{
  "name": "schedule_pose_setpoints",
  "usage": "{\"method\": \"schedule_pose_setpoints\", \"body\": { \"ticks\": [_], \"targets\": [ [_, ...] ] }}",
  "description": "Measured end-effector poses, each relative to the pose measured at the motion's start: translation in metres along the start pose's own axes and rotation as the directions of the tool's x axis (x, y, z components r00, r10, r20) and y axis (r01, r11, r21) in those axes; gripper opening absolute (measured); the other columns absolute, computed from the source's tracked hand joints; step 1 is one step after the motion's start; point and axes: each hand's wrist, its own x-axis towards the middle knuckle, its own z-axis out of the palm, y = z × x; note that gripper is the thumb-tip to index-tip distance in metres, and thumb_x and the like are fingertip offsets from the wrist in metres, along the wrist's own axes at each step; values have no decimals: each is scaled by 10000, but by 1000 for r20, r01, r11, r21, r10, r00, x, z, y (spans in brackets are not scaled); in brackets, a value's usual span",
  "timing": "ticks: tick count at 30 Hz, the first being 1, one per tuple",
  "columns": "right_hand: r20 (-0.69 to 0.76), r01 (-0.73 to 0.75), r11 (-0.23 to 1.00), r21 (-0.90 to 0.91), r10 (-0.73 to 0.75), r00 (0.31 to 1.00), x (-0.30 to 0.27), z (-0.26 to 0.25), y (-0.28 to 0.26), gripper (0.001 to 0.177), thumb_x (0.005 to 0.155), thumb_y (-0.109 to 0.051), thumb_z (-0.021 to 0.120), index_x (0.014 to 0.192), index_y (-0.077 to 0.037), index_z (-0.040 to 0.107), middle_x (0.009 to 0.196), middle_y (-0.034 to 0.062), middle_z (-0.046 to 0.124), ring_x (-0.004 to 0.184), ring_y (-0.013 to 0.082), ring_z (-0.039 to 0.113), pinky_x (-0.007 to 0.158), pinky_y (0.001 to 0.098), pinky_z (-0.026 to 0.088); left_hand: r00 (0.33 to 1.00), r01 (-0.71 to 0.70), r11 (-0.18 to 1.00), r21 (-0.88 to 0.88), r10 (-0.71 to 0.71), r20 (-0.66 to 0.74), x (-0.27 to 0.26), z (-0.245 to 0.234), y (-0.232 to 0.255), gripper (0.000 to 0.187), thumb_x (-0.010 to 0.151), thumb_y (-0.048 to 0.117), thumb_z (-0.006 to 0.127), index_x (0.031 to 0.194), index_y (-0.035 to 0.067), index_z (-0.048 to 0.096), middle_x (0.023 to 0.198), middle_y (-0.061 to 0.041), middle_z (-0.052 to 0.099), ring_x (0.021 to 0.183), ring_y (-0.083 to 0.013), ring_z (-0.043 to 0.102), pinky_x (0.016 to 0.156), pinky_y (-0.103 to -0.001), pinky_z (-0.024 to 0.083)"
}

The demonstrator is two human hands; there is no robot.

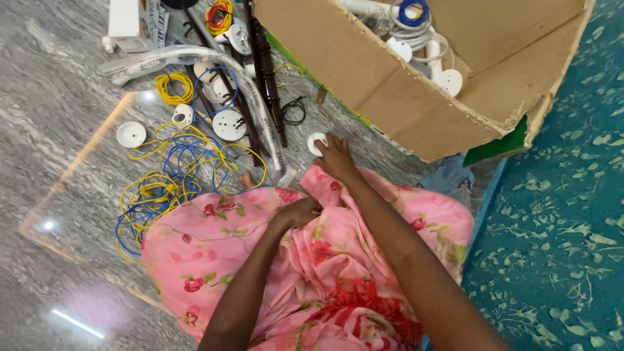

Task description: The person sits on the floor and assembles electrical components by hand. They connect wires to a white plastic junction box and handle various electrical fittings and wires from a nearby cardboard box.

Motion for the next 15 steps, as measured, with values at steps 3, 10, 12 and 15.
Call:
{"method": "schedule_pose_setpoints", "body": {
  "ticks": [3, 10, 12, 15],
  "targets": [
    [-14, -128, 992, 25, 128, 992, -2, 16, -3, 634, 813, -344, 837, 1340, -114, 571, 1449, 145, 518, 1390, 355, 460, 1087, 566, 400, 998, 60, 998, 31, -60, -8, -2, -3, 11, 436, 895, 354, 661, 1182, 31, 724, 1118, -190, 745, 1012, -300, 732, 885, -397, 562],
    [-288, 17, 990, 143, 25, 957, -2, -4, -5, 693, 780, -263, 858, 1373, -70, 555, 1399, 197, 561, 1305, 414, 513, 1105, 533, 417, 984, 178, 983, 34, -178, -7, -18, -19, 46, 444, 912, 382, 624, 1234, 83, 689, 1092, -185, 749, 943, -335, 750, 861, -424, 572],
    [-545, 207, 976, 61, -141, 826, -2, -33, -11, 693, 840, -250, 857, 1421, -60, 529, 1416, 236, 534, 1343, 435, 495, 1151, 551, 390, 986, 161, 987, -4, -161, -53, -22, -21, 53, 446, 907, 382, 638, 1232, 79, 681, 1075, -181, 751, 919, -331, 752, 842, -422, 576],
    [-876, 177, 981, -85, -158, 456, -18, -118, -1, 718, 1010, -283, 830, 1524, -73, 376, 1566, 185, 426, 1487, 425, 389, 1236, 564, 320, 971, 56, 998, 2, -54, -234, -30, -29, 63, 405, 887, 358, 670, 1162, 67, 736, 1077, -156, 760, 957, -303, 724, 848, -412, 560]
  ]
}}
